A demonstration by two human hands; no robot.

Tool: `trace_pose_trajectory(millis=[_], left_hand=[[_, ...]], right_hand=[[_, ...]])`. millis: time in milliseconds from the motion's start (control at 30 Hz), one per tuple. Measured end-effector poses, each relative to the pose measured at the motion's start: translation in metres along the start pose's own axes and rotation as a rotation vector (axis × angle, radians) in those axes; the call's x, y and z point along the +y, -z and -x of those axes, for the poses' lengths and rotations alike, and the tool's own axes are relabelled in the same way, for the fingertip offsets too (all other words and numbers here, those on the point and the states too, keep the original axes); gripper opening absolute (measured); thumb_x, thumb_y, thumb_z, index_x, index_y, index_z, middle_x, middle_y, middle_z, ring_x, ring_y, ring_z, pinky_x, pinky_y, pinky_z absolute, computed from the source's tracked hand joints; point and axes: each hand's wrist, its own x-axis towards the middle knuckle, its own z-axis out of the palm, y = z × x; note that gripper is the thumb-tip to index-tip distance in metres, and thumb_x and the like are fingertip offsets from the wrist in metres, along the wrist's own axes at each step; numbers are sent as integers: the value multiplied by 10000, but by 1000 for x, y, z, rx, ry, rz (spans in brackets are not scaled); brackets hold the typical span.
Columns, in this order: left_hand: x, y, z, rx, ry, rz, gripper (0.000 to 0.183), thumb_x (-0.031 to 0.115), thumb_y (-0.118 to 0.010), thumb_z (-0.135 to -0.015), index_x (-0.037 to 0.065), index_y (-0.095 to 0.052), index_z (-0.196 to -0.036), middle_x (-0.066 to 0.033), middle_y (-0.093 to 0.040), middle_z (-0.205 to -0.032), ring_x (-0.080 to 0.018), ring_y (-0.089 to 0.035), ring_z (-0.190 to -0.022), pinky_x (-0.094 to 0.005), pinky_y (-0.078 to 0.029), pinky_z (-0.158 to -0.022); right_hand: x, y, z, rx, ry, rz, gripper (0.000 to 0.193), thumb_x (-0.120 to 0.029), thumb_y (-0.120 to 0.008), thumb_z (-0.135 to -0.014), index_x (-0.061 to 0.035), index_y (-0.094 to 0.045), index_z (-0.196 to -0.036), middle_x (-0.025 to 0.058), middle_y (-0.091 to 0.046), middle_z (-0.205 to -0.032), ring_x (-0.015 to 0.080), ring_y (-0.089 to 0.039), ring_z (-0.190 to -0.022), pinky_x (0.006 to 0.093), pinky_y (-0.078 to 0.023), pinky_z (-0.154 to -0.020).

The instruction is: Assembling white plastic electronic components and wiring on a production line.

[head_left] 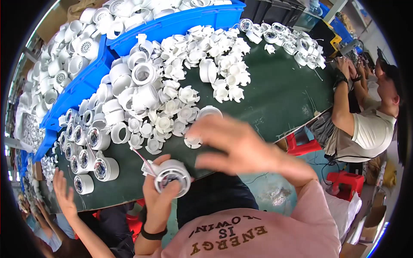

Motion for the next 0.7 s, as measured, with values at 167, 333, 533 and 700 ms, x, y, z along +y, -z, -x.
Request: trace_pose_trajectory(millis=[167, 333, 533, 700], left_hand=[[3, 61, 9, 290, -120, -239, 573, 215, -584, -732, -53, -415, -1208, -163, -613, -917, -238, -658, -665, -287, -533, -575], [15, 113, 20, 364, -180, -498, 450, 73, -662, -709, -25, -532, -1129, -50, -595, -931, -102, -568, -784, -226, -464, -725], [32, 146, 18, 385, -155, -585, 369, 120, -645, -814, -79, -591, -1120, -61, -626, -970, -112, -565, -848, -259, -451, -803], [24, 140, 8, 388, -85, -535, 397, 152, -632, -858, -72, -547, -1174, -43, -600, -958, -106, -539, -855, -246, -429, -811]], right_hand=[[159, 98, -20, 438, -357, 543, 329, -169, -661, -831, -45, -612, -1130, 102, -629, -981, 189, -617, -811, 327, -494, -709], [266, 165, -43, 475, -687, 909, 502, -410, -681, -779, -129, -584, -1184, 264, -608, -1072, 381, -620, -941, 428, -482, -866], [276, 147, -29, 310, -491, 1029, 379, -278, -670, -782, -135, -592, -1124, 177, -669, -928, 362, -634, -863, 450, -502, -794], [264, 171, -23, 210, -534, 827, 374, -331, -673, -812, -114, -573, -1100, 184, -659, -983, 357, -642, -896, 419, -499, -796]])
